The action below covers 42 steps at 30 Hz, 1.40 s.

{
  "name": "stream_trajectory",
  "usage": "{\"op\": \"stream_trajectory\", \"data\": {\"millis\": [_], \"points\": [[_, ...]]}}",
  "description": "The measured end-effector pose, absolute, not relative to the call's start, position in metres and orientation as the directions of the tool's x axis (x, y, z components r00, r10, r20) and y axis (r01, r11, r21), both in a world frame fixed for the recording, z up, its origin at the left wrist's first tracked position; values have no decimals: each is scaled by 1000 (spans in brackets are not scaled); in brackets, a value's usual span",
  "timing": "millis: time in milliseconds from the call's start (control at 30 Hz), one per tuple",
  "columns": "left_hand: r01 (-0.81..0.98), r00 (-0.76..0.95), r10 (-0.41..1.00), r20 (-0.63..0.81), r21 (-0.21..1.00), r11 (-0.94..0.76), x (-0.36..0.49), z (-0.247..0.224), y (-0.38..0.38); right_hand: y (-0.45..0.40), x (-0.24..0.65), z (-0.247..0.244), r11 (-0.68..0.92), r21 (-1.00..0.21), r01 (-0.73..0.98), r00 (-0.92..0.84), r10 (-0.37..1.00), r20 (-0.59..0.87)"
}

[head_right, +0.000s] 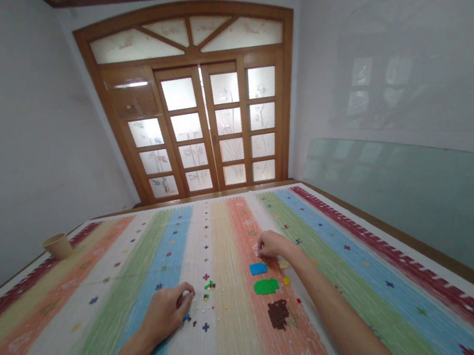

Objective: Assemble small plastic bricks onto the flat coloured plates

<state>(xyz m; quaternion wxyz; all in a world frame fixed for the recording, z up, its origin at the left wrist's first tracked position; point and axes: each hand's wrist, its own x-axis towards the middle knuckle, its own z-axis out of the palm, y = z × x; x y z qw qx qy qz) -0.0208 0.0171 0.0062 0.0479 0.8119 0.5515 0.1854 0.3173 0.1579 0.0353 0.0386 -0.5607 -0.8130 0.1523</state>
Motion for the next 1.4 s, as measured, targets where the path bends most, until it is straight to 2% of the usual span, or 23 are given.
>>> {"op": "stream_trajectory", "data": {"millis": [900,1100,1400], "points": [[870,325,909,262,294,-396,-22,3,18,157,316,38,302,-306,903,-343,935,-89],[870,323,910,260,297,-393,-22,4,18,152,309,52,351,-322,879,-379,925,-25],[871,326,909,260,292,-396,-23,3,19,132,284,76,467,-409,784,-490,870,55]]}}
